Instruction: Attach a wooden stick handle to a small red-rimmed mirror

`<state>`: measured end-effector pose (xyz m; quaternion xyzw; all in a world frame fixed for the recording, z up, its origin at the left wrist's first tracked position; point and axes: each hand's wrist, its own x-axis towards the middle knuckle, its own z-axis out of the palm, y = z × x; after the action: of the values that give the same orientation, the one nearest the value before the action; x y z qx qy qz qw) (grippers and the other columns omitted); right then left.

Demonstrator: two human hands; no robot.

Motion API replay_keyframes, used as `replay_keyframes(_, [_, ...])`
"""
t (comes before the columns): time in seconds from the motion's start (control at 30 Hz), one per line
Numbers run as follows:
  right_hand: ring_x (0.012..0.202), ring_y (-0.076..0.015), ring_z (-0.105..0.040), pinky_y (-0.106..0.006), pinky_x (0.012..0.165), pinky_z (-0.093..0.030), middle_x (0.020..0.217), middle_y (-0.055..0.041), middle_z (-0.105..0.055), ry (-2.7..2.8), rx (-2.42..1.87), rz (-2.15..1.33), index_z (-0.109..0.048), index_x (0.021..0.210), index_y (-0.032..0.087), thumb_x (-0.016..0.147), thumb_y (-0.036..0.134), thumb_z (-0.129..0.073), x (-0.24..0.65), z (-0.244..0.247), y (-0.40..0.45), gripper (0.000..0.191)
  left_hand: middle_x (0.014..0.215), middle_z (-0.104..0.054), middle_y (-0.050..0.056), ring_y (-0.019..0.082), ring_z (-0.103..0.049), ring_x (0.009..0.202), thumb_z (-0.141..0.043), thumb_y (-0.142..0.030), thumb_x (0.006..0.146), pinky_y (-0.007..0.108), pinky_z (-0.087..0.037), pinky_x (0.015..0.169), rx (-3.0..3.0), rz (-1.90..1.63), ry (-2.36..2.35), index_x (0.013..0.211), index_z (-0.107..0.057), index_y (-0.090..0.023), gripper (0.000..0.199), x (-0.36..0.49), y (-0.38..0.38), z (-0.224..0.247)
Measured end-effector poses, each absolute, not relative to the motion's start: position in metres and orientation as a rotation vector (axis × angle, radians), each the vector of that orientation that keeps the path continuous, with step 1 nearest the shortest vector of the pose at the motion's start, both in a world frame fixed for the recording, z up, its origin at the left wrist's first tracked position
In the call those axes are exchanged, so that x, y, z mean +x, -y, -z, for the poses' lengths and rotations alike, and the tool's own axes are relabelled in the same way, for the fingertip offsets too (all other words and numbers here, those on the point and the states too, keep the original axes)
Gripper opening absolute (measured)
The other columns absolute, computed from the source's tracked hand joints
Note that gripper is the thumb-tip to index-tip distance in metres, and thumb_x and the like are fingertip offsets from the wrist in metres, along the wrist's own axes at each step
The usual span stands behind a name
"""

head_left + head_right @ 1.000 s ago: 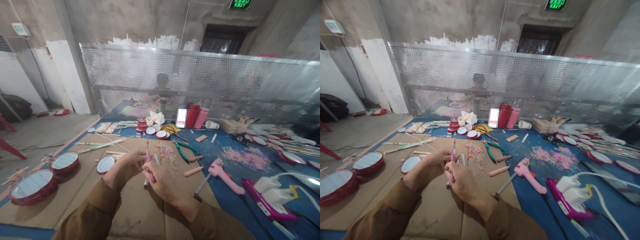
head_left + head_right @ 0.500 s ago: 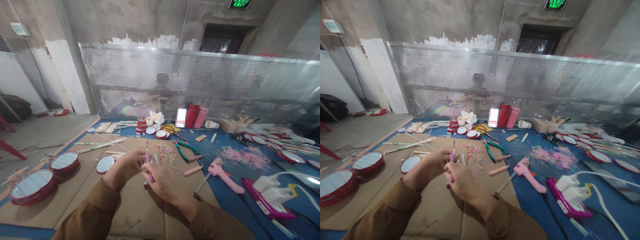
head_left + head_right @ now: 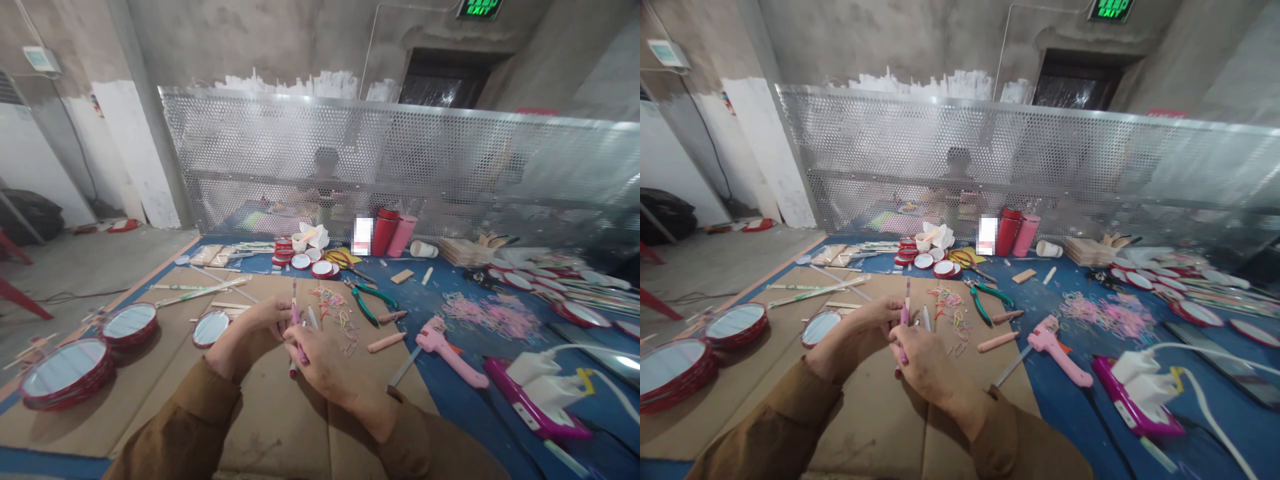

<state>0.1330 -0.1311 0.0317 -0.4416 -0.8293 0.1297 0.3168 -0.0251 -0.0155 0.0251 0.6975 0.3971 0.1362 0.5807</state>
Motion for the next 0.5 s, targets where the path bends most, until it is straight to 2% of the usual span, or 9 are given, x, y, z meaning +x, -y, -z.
replay_keyframes(0.1, [0.076,-0.0150,-0.058,-0.024,0.067,-0.040,0.086,-0.0039,-0.066,2.197,-1.165,-0.319,-0.059,0.098,0.019,0.089,0.012,-0.051,0.1338,-0.0327,0.1314,0.014,0.060,-0.058,0.001,0.013,-0.054,0.051,-0.062,-0.034,0.070,0.024,-0.041,0.048,1.647,-0.312,-0.935,0.071,-0.058,-0.015,0.019,-0.0256,0.0147,-0.0258])
replay_keyframes(0.23, [0.067,-0.0140,-0.055,-0.024,0.062,-0.036,0.078,-0.0016,-0.064,2.193,-1.153,-0.264,-0.059,0.095,0.019,0.089,0.011,-0.049,0.1341,-0.0304,0.1297,0.014,0.061,-0.059,0.001,0.014,-0.056,0.055,-0.066,-0.036,0.069,0.023,-0.041,0.049,1.618,-0.329,-0.877,0.072,-0.059,-0.015,0.022,-0.0264,0.0127,-0.0228])
replay_keyframes(0.5, [0.073,-0.0157,-0.058,-0.025,0.065,-0.037,0.082,-0.0033,-0.066,2.258,-1.203,-0.229,-0.059,0.099,0.019,0.090,0.010,-0.048,0.1354,-0.0246,0.1277,0.017,0.059,-0.059,0.001,0.013,-0.056,0.053,-0.067,-0.042,0.069,0.023,-0.041,0.048,1.614,-0.327,-0.858,0.073,-0.059,-0.014,0.029,-0.0274,0.0098,-0.0171])
